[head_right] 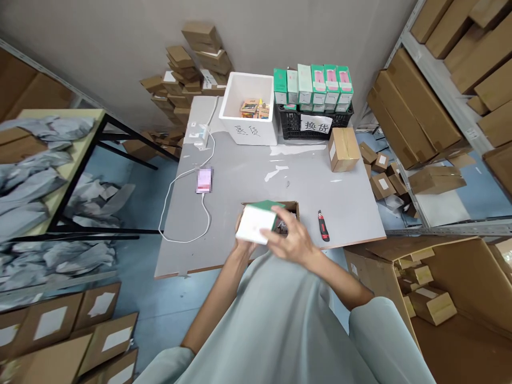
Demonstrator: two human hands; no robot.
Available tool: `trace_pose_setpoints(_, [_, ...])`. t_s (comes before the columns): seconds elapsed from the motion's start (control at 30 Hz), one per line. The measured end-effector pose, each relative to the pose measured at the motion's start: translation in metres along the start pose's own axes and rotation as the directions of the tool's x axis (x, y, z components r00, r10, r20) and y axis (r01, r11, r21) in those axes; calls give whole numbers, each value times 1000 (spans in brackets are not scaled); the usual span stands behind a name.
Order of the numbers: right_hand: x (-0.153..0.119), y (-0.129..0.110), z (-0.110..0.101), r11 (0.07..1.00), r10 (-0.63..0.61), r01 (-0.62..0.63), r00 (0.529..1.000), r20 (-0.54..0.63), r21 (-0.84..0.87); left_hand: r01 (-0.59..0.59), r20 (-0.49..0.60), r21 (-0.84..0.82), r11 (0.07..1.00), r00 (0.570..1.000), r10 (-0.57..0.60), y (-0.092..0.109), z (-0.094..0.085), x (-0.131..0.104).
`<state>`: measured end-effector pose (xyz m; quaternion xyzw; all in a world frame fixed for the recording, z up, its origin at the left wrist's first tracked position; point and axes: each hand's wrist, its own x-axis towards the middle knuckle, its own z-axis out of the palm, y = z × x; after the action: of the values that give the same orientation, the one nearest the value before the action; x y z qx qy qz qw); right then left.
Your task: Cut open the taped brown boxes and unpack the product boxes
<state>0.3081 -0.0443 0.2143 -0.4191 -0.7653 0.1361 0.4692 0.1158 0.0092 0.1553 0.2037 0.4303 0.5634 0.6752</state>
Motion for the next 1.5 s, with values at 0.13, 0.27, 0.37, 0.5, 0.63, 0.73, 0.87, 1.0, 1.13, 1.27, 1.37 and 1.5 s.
trace_pose_setpoints(0.13, [43, 38, -19, 854, 495, -413, 833, -247, 316, 9, -65, 17, 1000, 998, -8, 2, 10, -18])
trace_pose_setpoints(0.27, [69, 74, -21, 475, 792, -491, 600, -112, 731, -226, -15, 316, 922, 970, 243, 32, 34, -30])
trace_pose_setpoints(0.37, [69, 81, -6, 101, 890, -531, 427, 162, 841, -422, 83, 515, 746, 891, 446, 64, 56, -29])
trace_pose_setpoints(0.5, [54, 64, 29, -437, 774, -562, 162, 612, 702, -456, 244, 576, 678, 888, 390, 97, 82, -21])
trace_pose_setpoints(0.63, [36, 40, 63, -708, 498, -549, 58, 865, 444, -406, 331, 616, 675, 911, 246, 108, 96, -14])
trace_pose_setpoints(0.73, [31, 34, 72, -757, 468, -480, 77, 881, 444, -346, 317, 619, 705, 931, 180, 103, 94, -15])
trace_pose_setpoints(0.87, [43, 48, 62, -625, 666, -435, 136, 734, 648, -208, 234, 486, 849, 967, 103, 90, 71, -17])
trace_pose_setpoints(1.0, [65, 71, 48, -424, 813, -464, 183, 552, 778, -17, 111, 271, 962, 994, -13, 75, 42, -12])
trace_pose_setpoints(1.13, [94, 90, 48, -265, 874, -510, 232, 427, 818, 213, 135, 219, 952, 960, -245, 65, 26, -5])
trace_pose_setpoints(1.27, [122, 101, 52, -98, 880, -525, 351, 320, 846, 310, 158, 210, 927, 925, -345, 65, 24, 7])
trace_pose_setpoints(1.37, [133, 105, 51, -7, 811, -617, 457, 365, 787, 247, 92, 204, 947, 959, -269, 69, 27, 30])
trace_pose_setpoints(1.5, [135, 113, 55, 83, 744, -709, 511, 430, 700, 131, 5, 205, 970, 991, -135, 77, 36, 83])
